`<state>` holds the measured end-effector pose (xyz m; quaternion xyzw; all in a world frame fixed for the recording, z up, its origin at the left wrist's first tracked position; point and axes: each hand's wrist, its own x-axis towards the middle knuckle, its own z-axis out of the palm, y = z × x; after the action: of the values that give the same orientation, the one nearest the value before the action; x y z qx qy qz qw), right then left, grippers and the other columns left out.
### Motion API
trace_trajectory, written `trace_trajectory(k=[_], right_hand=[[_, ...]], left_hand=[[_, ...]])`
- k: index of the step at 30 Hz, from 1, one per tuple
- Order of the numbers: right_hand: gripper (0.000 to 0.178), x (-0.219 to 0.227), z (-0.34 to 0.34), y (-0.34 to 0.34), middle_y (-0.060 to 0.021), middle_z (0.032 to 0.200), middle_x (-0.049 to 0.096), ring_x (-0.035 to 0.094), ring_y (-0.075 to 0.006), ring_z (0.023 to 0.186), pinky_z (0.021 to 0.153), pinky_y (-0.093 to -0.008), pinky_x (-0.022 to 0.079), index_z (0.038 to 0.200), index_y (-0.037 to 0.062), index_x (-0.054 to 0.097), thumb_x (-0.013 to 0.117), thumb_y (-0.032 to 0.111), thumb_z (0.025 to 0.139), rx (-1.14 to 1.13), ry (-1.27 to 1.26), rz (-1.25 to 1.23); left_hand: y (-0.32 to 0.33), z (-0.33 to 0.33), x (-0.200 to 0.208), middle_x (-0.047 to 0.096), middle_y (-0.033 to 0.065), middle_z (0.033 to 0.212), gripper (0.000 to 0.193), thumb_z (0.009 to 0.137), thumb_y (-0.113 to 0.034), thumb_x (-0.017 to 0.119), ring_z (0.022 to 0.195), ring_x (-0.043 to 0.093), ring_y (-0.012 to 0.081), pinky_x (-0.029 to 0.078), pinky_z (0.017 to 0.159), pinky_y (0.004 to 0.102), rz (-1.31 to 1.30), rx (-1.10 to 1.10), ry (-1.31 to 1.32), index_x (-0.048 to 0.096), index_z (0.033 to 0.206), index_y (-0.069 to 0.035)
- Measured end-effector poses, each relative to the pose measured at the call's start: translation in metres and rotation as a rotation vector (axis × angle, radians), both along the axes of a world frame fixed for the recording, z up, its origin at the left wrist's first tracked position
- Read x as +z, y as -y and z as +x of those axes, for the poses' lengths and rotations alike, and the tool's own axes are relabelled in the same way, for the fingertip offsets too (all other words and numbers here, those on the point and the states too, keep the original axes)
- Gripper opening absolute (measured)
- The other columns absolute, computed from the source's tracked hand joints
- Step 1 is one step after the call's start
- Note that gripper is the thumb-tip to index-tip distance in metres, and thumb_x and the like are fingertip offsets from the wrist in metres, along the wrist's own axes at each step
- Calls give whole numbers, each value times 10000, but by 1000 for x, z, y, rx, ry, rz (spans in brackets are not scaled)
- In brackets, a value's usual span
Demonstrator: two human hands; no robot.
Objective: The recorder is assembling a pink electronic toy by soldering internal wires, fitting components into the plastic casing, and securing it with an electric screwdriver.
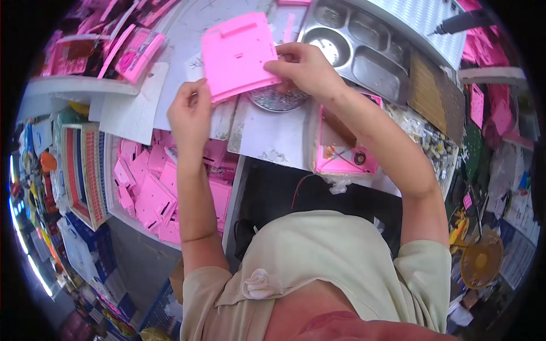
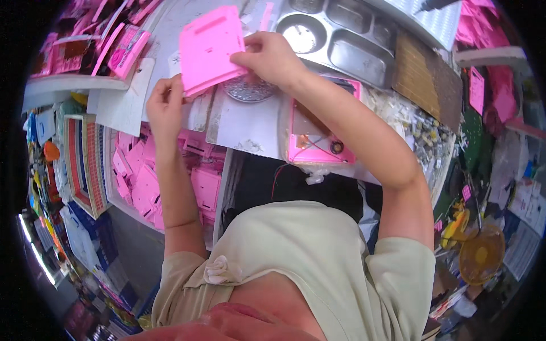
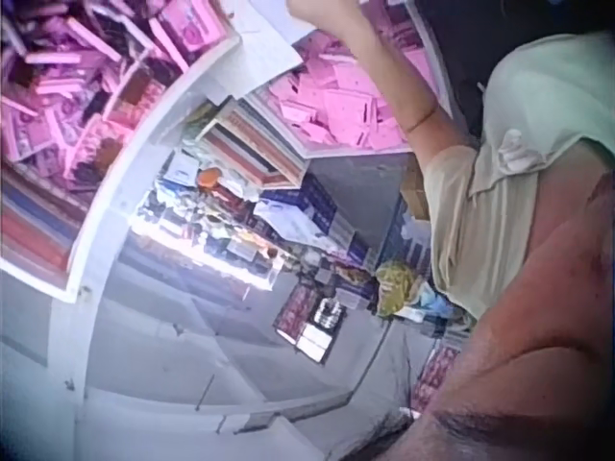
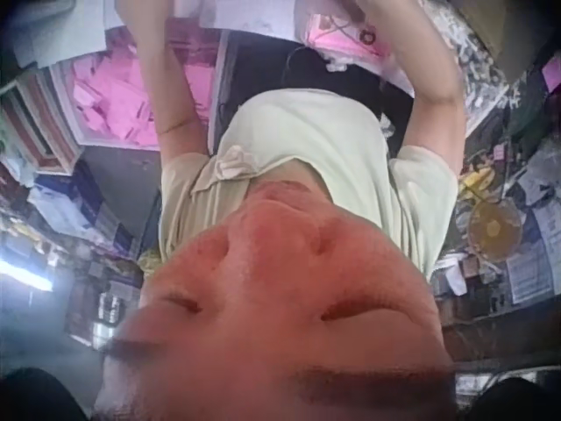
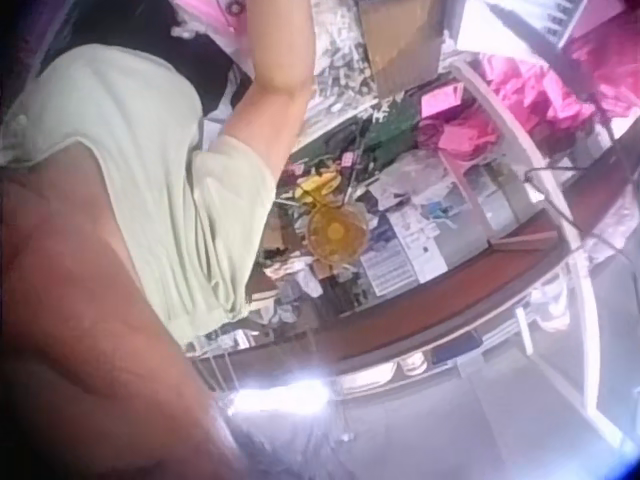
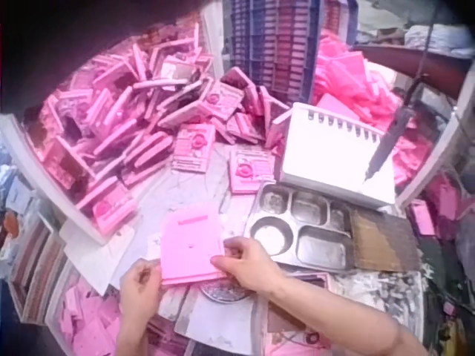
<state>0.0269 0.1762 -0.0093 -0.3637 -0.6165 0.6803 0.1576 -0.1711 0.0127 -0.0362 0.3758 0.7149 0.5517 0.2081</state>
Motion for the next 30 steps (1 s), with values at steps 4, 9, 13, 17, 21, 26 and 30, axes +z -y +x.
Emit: trace_trajectory(k=[4, 9, 13, 17, 21, 26, 30], right_hand=[[537, 36, 31, 13, -119, 1162, 656, 683, -136, 909, 749, -253, 623, 1358, -72, 573, 750, 207, 934, -65, -84, 6], [509, 56, 132, 29, -118, 1222, 663, 686, -137, 965, 741, -259, 617, 1374, -56, 568, 723, 176, 949, -185, -118, -45], [481, 47, 219, 69, -125, 1201, 690, 710, -182, 979, 768, -295, 624, 1389, -51, 567, 697, 107, 953, -360, -111, -119], [508, 19, 261, 109, -136, 1198, 697, 709, -173, 942, 712, -290, 625, 1409, -48, 540, 702, 72, 944, -457, -142, -141], [515, 15, 259, 129, -149, 1183, 700, 713, -176, 933, 686, -291, 630, 1422, -52, 516, 687, 4, 939, -491, -202, -150], [486, 16, 250, 134, -137, 1166, 683, 644, -110, 844, 678, -268, 610, 1375, -73, 561, 721, 0, 922, -474, -201, -183], [496, 18, 244, 137, -135, 1173, 659, 631, -110, 853, 695, -255, 616, 1374, -85, 554, 722, -29, 911, -421, -210, -131]], left_hand=[[10, 25, 40, 725, 159, 1141, 136, 1020, -88, 622, 843, 660, 105, 541, 726, 247, 129, -24, -31, 693, 1013, 28], [15, 69, 70, 710, 198, 1224, 133, 999, -24, 618, 963, 710, 154, 558, 762, 252, 224, -328, -34, 693, 1088, 40], [4, 71, 45, 724, 169, 1173, 105, 971, 28, 633, 945, 698, 147, 548, 777, 258, 92, -358, -176, 715, 1035, 41], [9, 99, 34, 724, 95, 1023, 59, 958, 27, 659, 877, 654, 125, 512, 766, 245, 39, -430, -130, 713, 969, 47], [12, 124, 35, 588, 31, 843, 131, 994, -1, 598, 782, 516, 99, 422, 733, 232, 45, -541, -157, 591, 864, 17], [11, 147, 43, 500, 26, 849, 140, 1013, -21, 534, 788, 423, 100, 365, 728, 237, 56, -524, -212, 517, 875, -3], [9, 149, 52, 569, 73, 879, 64, 983, -8, 576, 748, 492, 139, 411, 689, 265, 98, -493, -364, 570, 923, 12]])
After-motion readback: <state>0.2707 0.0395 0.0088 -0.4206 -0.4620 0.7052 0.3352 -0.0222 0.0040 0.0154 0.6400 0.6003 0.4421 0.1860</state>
